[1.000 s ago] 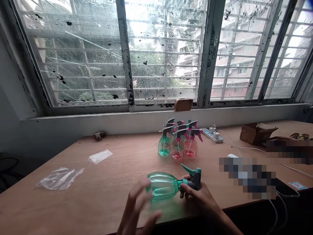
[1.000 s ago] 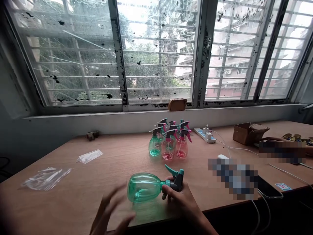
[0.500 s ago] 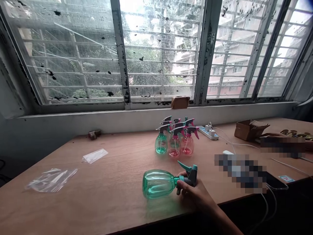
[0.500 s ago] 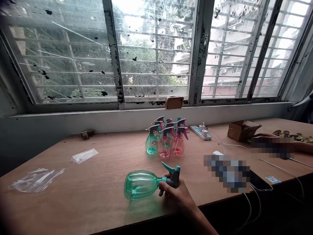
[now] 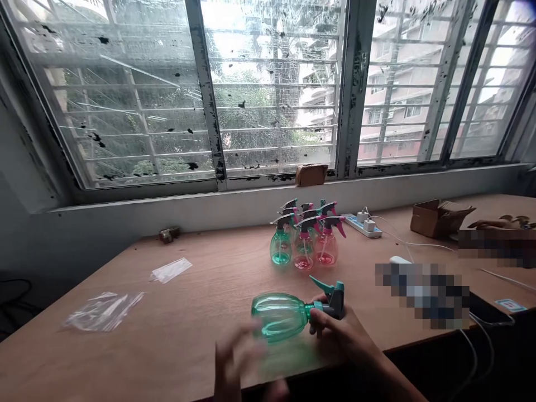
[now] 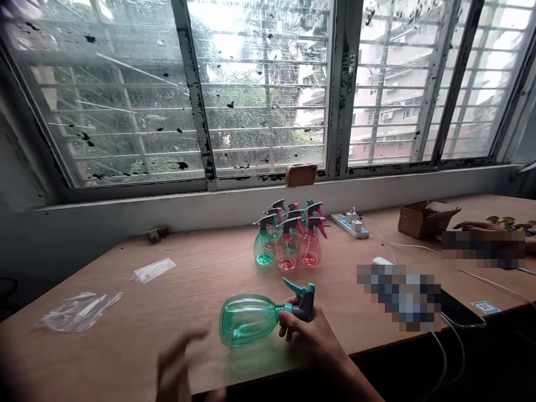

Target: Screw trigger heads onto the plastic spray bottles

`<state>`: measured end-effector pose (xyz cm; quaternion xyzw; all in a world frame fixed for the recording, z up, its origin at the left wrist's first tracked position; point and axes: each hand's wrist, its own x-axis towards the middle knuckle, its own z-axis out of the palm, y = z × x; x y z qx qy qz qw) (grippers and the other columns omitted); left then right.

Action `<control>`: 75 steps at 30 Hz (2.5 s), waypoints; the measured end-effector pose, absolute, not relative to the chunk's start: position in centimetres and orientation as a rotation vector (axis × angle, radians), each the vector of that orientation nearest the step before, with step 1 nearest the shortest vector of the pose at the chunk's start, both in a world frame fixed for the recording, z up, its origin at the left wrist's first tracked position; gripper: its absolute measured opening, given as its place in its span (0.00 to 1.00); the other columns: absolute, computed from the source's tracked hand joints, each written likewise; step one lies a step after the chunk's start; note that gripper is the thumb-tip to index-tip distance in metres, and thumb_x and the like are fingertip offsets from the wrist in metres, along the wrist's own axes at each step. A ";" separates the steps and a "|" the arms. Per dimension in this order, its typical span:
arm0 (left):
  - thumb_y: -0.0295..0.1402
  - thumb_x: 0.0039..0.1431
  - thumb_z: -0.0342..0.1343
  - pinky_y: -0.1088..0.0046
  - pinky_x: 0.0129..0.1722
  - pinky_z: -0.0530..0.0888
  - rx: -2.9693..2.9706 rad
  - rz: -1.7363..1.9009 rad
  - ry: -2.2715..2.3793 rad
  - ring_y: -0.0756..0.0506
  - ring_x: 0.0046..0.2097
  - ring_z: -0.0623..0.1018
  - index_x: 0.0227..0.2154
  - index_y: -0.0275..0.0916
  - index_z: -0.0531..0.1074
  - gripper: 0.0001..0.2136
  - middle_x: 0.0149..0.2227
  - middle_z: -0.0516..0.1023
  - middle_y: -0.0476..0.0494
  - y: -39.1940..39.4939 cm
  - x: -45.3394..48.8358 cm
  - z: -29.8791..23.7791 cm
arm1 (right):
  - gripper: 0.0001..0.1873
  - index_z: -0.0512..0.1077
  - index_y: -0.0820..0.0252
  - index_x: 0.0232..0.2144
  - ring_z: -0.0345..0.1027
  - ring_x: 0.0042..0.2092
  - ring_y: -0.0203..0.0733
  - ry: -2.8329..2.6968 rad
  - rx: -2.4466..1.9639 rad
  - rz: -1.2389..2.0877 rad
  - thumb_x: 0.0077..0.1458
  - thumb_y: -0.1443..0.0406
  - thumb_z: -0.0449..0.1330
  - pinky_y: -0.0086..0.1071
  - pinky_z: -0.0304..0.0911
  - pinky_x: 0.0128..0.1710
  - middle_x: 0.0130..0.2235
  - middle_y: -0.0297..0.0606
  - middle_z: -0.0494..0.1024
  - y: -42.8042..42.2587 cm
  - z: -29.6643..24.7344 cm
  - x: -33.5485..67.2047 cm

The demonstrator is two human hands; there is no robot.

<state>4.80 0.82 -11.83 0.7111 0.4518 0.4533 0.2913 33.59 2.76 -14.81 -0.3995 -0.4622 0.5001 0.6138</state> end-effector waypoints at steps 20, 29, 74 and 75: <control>0.50 0.58 0.76 0.44 0.76 0.67 1.640 1.002 0.820 0.26 0.81 0.60 0.83 0.56 0.40 0.61 0.85 0.47 0.35 5.5 5.9 -14.1 | 0.34 0.75 0.57 0.36 0.62 0.22 0.36 -1.009 -0.863 1.106 0.47 0.40 0.82 0.29 0.57 0.20 0.24 0.29 0.73 2.8 -15.3 33.5; 0.63 0.66 0.65 0.41 0.79 0.58 1.755 0.899 0.803 0.24 0.77 0.66 0.76 0.47 0.67 0.43 0.74 0.73 0.35 4.8 6.0 -11.5 | 0.31 0.77 0.58 0.39 0.66 0.23 0.37 -1.062 -0.879 1.082 0.51 0.41 0.81 0.31 0.61 0.23 0.26 0.32 0.78 2.1 -14.7 33.4; 0.58 0.65 0.70 0.45 0.75 0.68 1.504 0.931 0.782 0.27 0.74 0.73 0.80 0.49 0.54 0.49 0.74 0.72 0.31 5.2 5.3 -13.0 | 0.31 0.75 0.58 0.42 0.69 0.22 0.37 -1.078 -0.848 1.138 0.53 0.44 0.81 0.30 0.60 0.24 0.28 0.33 0.81 2.6 -15.8 34.0; 0.58 0.64 0.71 0.44 0.74 0.69 1.504 0.925 0.783 0.26 0.73 0.74 0.79 0.47 0.57 0.48 0.72 0.74 0.30 5.3 5.3 -12.9 | 0.31 0.75 0.58 0.42 0.69 0.22 0.36 -1.078 -0.848 1.138 0.53 0.44 0.81 0.29 0.60 0.24 0.28 0.33 0.81 2.6 -15.7 34.0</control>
